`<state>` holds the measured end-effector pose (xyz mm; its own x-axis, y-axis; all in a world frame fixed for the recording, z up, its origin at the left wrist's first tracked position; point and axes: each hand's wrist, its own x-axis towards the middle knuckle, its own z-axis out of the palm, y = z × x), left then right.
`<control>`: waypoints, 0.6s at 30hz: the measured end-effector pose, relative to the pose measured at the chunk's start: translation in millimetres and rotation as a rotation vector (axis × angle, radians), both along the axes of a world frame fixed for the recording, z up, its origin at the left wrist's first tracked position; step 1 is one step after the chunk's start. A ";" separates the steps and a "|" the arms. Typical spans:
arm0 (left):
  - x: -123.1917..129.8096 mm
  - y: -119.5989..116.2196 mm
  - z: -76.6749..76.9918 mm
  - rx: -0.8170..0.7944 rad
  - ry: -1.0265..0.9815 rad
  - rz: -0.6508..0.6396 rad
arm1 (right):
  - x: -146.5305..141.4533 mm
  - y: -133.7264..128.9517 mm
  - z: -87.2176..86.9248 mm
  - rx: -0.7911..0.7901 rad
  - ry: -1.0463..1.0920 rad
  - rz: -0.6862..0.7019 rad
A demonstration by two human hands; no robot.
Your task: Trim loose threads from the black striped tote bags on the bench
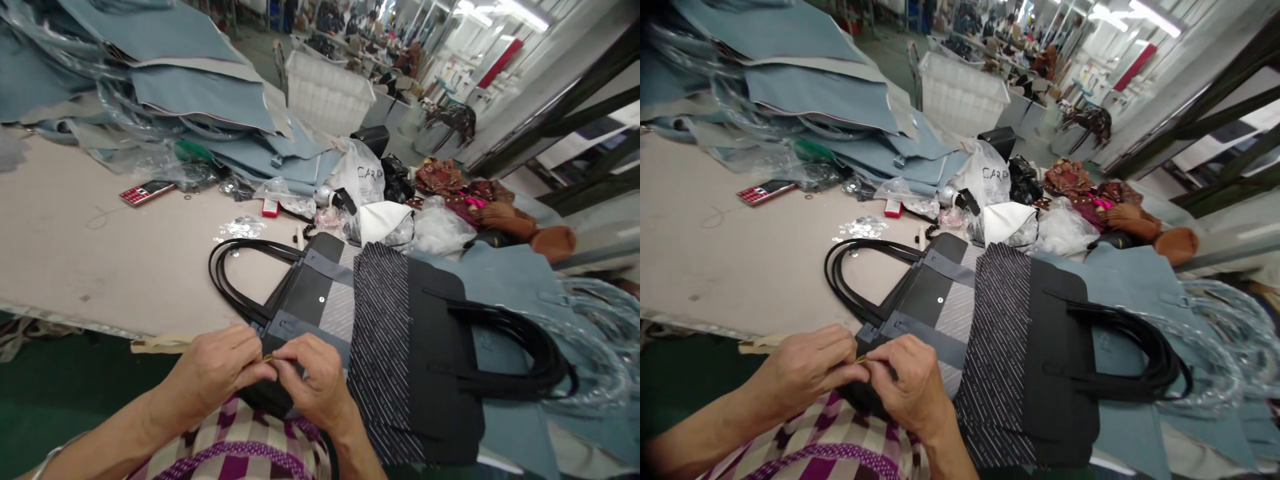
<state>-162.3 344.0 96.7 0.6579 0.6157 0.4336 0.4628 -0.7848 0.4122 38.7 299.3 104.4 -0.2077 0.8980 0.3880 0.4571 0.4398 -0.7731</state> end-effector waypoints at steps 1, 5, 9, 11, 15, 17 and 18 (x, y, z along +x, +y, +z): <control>1.8 0.3 -2.6 -0.015 0.009 -0.001 | 2.3 -0.5 -2.6 0.000 -0.017 -0.020; 3.8 4.7 -16.0 -0.140 0.001 0.023 | 8.0 -1.0 -11.0 -0.028 -0.065 -0.091; 2.5 15.3 -25.5 -0.172 -0.034 -0.005 | 6.1 3.2 -16.2 -0.058 -0.073 -0.149; 2.5 22.5 -26.3 -0.187 -0.030 -0.047 | 2.6 6.8 -17.9 -0.057 -0.089 -0.182; 4.8 38.2 -28.2 -0.309 -0.045 -0.089 | -10.1 15.8 -21.2 -0.060 -0.101 -0.313; 6.6 44.8 -32.9 -0.314 -0.063 -0.092 | -18.7 20.8 -25.3 -0.131 -0.033 -0.411; 7.4 47.2 -36.0 -0.302 -0.075 -0.084 | -22.5 23.6 -28.8 -0.194 0.013 -0.452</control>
<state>-154.9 391.2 60.7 0.6850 0.6690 0.2884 0.3611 -0.6557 0.6631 16.2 322.9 75.6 0.2236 0.9529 0.2048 0.5587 0.0469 -0.8281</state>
